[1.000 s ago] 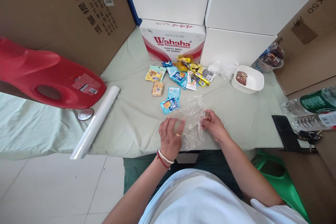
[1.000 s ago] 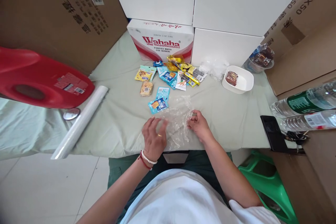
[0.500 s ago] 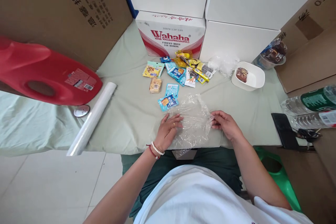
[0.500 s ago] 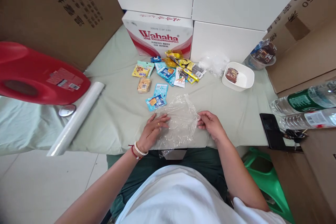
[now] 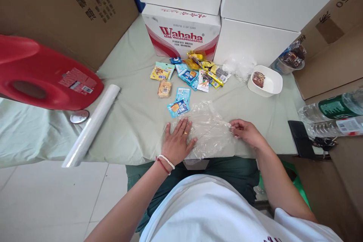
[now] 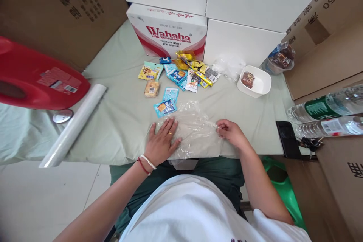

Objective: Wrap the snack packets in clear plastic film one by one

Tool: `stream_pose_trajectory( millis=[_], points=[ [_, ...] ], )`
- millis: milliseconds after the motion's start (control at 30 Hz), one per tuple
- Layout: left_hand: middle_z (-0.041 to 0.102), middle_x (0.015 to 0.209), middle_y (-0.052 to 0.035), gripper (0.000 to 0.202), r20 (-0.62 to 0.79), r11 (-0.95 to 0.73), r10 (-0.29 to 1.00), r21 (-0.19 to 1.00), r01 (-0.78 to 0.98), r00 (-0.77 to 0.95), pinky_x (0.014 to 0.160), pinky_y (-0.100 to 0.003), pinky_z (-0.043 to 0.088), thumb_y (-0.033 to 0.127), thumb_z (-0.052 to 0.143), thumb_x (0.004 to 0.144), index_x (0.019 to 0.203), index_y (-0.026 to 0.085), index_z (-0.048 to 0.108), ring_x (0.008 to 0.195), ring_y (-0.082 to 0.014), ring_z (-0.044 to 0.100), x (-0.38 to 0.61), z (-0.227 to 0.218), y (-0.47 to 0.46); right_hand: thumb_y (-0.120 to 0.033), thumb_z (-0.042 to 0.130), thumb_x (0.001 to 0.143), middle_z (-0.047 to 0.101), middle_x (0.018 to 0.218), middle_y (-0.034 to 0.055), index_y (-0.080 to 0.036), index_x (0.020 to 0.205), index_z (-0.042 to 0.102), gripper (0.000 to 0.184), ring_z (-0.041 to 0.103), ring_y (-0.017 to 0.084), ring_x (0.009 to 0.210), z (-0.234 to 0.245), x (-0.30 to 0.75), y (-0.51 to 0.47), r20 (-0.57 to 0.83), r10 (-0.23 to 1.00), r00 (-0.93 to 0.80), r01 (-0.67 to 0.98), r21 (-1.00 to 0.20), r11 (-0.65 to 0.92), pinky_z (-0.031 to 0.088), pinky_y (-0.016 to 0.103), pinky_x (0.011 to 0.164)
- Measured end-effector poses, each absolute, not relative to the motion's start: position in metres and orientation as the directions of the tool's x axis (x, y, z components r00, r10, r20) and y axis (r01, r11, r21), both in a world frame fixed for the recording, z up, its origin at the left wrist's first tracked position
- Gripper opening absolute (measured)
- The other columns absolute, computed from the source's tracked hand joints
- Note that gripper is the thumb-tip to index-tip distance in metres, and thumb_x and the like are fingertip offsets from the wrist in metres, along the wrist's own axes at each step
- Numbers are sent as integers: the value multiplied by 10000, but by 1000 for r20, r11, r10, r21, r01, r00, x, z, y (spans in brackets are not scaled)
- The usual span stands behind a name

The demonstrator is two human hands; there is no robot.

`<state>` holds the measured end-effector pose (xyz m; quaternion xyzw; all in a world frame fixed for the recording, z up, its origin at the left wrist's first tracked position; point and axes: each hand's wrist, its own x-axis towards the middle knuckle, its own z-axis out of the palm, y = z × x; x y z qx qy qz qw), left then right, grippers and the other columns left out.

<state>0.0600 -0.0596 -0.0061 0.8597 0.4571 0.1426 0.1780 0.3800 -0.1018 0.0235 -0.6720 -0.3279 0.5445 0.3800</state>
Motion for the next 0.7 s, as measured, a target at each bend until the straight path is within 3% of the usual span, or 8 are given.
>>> stream_pose_trajectory(
  millis=[133, 267, 400, 500, 600, 700],
  points=[
    [348, 1684, -189, 744, 78, -521, 835, 429, 738, 544, 1286, -661, -23, 519, 540, 987, 1636, 204, 362, 1563, -365, 361, 60, -4, -60, -403, 899, 582, 665, 762, 10, -192, 934, 742, 440, 567, 145, 648, 33, 417, -110, -463, 842, 276, 76, -863, -499, 456, 287, 578],
    [331, 1689, -194, 808, 78, -529, 830, 419, 738, 552, 1285, -665, -31, 581, 542, 976, 1650, 189, 328, 1566, -375, 350, 61, -5, -61, -526, 823, 721, 671, 797, 40, -213, 926, 738, 384, 589, 195, 745, 40, 417, -96, -197, 868, 456, 370, -845, -386, 491, 354, 704],
    [317, 1695, -194, 838, 77, -535, 828, 405, 741, 556, 1281, -674, -34, 594, 542, 974, 1660, 181, 295, 1570, -376, 341, 60, -7, -61, -566, 818, 760, 688, 1178, 132, -240, 1110, 737, 485, 572, 336, 1151, 36, 360, -70, 30, 967, 253, 689, -707, -159, 499, 471, 952],
    [330, 1689, -198, 850, 67, -529, 832, 396, 751, 551, 1279, -682, -15, 607, 561, 962, 1657, 191, 307, 1560, -384, 359, 61, -6, -60, -413, 821, 784, 662, 1288, 137, -236, 1135, 733, 403, 488, 369, 1294, 28, 325, -47, 40, 994, 98, 802, -595, -55, 457, 490, 1050],
    [344, 1684, -196, 850, 44, -518, 837, 385, 764, 546, 1282, -677, -2, 626, 577, 948, 1648, 210, 336, 1555, -384, 367, 61, -5, -59, -285, 690, 878, 726, 1034, 112, -213, 902, 724, 83, 608, 297, 1057, 27, 330, -18, -36, 987, 155, 771, -621, -143, 500, 407, 888],
    [348, 1687, -182, 850, 33, -515, 837, 385, 766, 546, 1289, -664, -7, 644, 578, 940, 1644, 227, 347, 1558, -375, 362, 61, -5, -59, -330, 740, 850, 676, 688, 42, -208, 727, 632, 205, 592, 190, 682, 36, 363, 12, -255, 949, 187, 511, -799, -315, 461, 311, 659]
  ],
)
